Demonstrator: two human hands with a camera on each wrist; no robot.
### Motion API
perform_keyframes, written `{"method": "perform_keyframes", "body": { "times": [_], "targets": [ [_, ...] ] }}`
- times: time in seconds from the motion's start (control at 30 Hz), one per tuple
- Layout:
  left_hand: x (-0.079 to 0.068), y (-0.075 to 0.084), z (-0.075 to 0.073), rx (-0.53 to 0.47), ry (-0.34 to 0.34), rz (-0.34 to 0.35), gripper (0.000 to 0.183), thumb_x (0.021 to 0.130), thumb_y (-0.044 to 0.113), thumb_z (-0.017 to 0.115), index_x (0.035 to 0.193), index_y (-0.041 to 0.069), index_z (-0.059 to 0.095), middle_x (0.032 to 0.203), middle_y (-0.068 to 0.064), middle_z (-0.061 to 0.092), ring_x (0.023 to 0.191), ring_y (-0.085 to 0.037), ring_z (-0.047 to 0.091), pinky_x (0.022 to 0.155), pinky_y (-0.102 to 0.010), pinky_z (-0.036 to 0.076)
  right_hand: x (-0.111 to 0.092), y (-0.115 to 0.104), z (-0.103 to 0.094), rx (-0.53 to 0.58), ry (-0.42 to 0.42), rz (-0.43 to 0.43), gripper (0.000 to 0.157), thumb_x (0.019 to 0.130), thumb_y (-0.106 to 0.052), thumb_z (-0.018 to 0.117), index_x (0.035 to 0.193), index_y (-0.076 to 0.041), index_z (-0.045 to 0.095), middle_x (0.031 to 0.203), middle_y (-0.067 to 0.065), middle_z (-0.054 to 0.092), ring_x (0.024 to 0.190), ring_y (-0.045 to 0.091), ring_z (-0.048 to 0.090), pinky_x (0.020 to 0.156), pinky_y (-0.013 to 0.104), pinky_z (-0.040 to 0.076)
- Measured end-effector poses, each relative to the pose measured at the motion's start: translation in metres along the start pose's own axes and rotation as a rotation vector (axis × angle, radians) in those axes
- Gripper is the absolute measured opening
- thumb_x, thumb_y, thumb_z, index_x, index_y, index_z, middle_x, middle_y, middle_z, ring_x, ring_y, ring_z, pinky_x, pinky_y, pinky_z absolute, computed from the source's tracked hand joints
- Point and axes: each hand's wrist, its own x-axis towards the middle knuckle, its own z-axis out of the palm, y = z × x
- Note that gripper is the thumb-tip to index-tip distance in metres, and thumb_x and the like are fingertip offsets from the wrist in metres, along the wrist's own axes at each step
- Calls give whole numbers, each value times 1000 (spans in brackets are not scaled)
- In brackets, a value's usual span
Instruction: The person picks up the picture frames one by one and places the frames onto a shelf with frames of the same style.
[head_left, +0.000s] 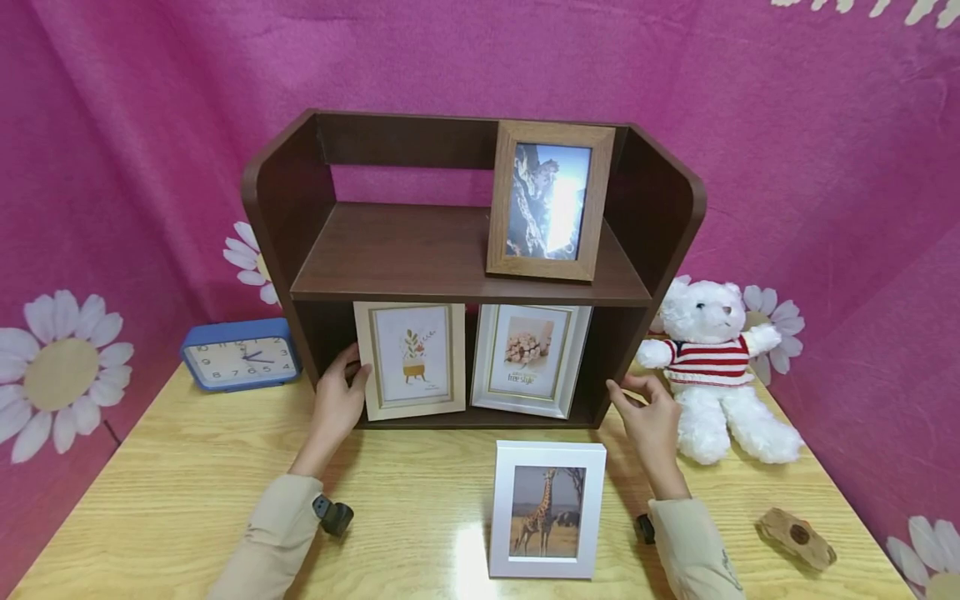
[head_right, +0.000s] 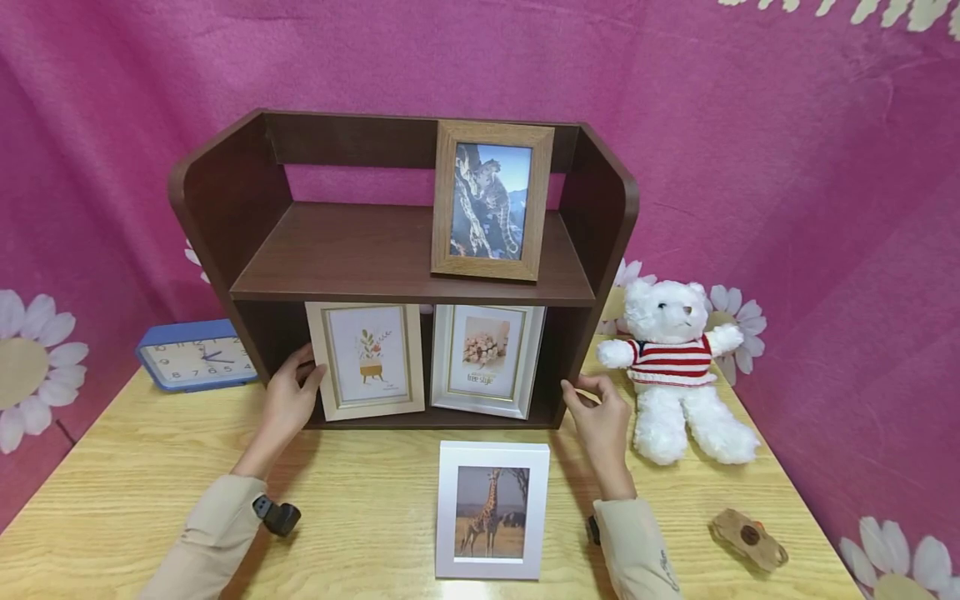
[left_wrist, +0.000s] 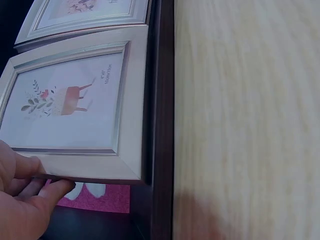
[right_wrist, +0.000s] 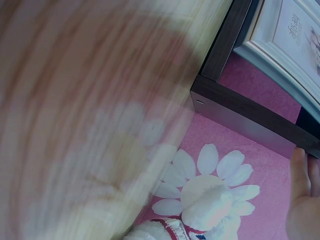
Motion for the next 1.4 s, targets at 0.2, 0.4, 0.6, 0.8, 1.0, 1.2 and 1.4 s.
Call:
{"method": "perform_keyframes", "body": {
  "times": [0.2,0.4,0.6,0.8,1.0,1.2,1.4],
  "targets": [
    [3,1,1,16,-9,7,40,98,2,48,137,-7,43,125,-28,54,116,-39,54,94,-49,48,1,2,0,0,-3,-7,16,80,8,69,85,19,58,87,30,63,68,-14,55,63,4,48],
    [5,2,3,33,13,19,40,96,1,49,135,-8,44,123,-28,56,114,-39,55,94,-48,48,5,18,1,-13,-4,12,18,80,5,70,87,17,59,90,32,64,66,-16,54,62,2,47],
    [5,3,3,37,27,26,38,95,-1,49,132,-11,45,121,-30,56,112,-41,56,93,-49,48,9,41,3,-12,10,23,19,80,0,73,87,13,61,87,21,66,69,-17,54,64,5,49],
    [5,3,3,43,19,19,39,95,-1,50,133,-10,45,123,-29,55,113,-40,55,95,-49,47,9,42,4,-1,22,-1,16,79,1,74,84,11,62,75,-19,58,71,-15,56,64,7,51],
    [4,3,2,31,11,20,40,96,0,49,134,-10,43,125,-29,54,114,-40,55,94,-49,48,9,42,3,-3,24,-6,16,80,0,73,84,11,63,75,-23,56,72,-15,55,65,7,51],
    [3,0,4,23,45,45,40,94,0,51,133,-10,45,123,-29,55,110,-40,57,92,-49,49,9,42,3,5,19,-2,17,80,0,73,84,12,62,74,-25,56,72,-15,56,65,7,51],
    [2,-3,5,35,69,48,42,93,-1,54,133,-10,45,124,-29,54,108,-40,58,91,-49,50,9,42,3,4,17,-8,16,80,1,73,83,12,62,73,-28,55,72,-16,56,65,7,51]
  ]
}}
